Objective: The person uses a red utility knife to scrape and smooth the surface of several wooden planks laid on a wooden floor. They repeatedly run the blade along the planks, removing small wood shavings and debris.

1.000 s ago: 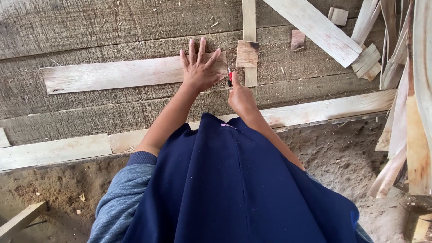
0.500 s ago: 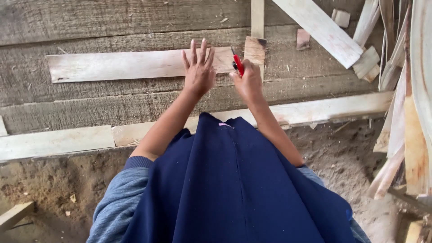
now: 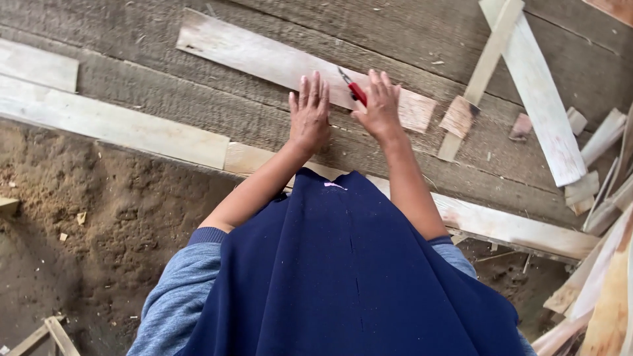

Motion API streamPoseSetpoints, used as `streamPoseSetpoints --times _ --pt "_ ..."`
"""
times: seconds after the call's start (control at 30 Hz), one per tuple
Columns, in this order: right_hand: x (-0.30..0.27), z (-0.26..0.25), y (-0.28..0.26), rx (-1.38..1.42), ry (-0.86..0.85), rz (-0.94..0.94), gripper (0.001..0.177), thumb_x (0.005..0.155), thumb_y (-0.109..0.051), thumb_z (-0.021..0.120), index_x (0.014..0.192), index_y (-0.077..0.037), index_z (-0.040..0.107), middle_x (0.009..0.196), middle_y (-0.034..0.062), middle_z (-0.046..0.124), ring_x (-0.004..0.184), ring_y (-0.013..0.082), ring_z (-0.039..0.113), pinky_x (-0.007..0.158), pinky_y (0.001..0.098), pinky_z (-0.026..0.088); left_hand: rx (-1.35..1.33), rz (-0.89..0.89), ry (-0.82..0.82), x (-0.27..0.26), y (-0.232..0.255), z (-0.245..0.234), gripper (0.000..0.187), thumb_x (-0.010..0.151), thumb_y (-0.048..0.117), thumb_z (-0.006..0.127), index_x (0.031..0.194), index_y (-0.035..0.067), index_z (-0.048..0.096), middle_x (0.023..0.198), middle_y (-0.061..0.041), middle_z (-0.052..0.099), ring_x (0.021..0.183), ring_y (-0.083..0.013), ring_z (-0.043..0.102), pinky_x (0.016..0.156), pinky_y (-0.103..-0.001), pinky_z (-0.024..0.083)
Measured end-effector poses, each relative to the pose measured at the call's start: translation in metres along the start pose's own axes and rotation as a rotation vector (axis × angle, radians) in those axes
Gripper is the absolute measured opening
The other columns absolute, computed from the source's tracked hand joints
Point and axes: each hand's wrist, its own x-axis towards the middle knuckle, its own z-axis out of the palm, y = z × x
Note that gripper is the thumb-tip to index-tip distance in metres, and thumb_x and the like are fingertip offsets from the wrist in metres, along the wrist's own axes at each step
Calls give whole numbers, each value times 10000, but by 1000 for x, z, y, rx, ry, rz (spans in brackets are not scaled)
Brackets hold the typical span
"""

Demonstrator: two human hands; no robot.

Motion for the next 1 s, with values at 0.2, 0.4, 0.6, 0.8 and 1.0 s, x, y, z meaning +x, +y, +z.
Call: streamPoseSetpoints --times 0.2,0.4,0.6,0.8,1.0 --pt "2 -11 -17 -77 -71 148 464 813 -286 859 1126 -73 590 1562 106 425 1478 348 303 1170 696 222 -141 197 484 6 -60 38 463 815 121 686 1274 175 664 1350 -85 515 1256 -344 503 992 -443 493" --pt "-4 -40 -58 28 -16 245 402 815 -207 868 1045 -51 578 1521 154 448 1456 376 355 1216 600 290 -771 -379 164 4 -59 19 244 1008 427 622 1049 193 681 953 -51 756 969 -311 734 783 -466 569" --pt "0 -40 -68 32 19 105 420 788 -190 884 1033 -51 574 1494 154 487 1425 382 389 1218 507 318 -1701 -500 193 16 -57 21 443 1012 389 711 1290 86 545 1145 -148 698 1041 -332 716 911 -602 537" --pt "-3 -25 -85 -55 12 10 524 755 -291 895 1092 -59 567 1512 124 453 1426 372 375 1154 697 293 -1770 -524 309 -6 -56 -14 266 1057 330 576 1210 116 537 1063 -78 729 935 -232 748 845 -509 622" --pt "2 -29 -126 -40 -6 -56 502 788 -296 916 1089 -51 597 1585 166 394 1466 386 334 1164 708 252 -1737 -542 417 -16 -91 1 241 1059 321 555 1197 124 536 1010 -32 738 880 -189 762 827 -469 627"
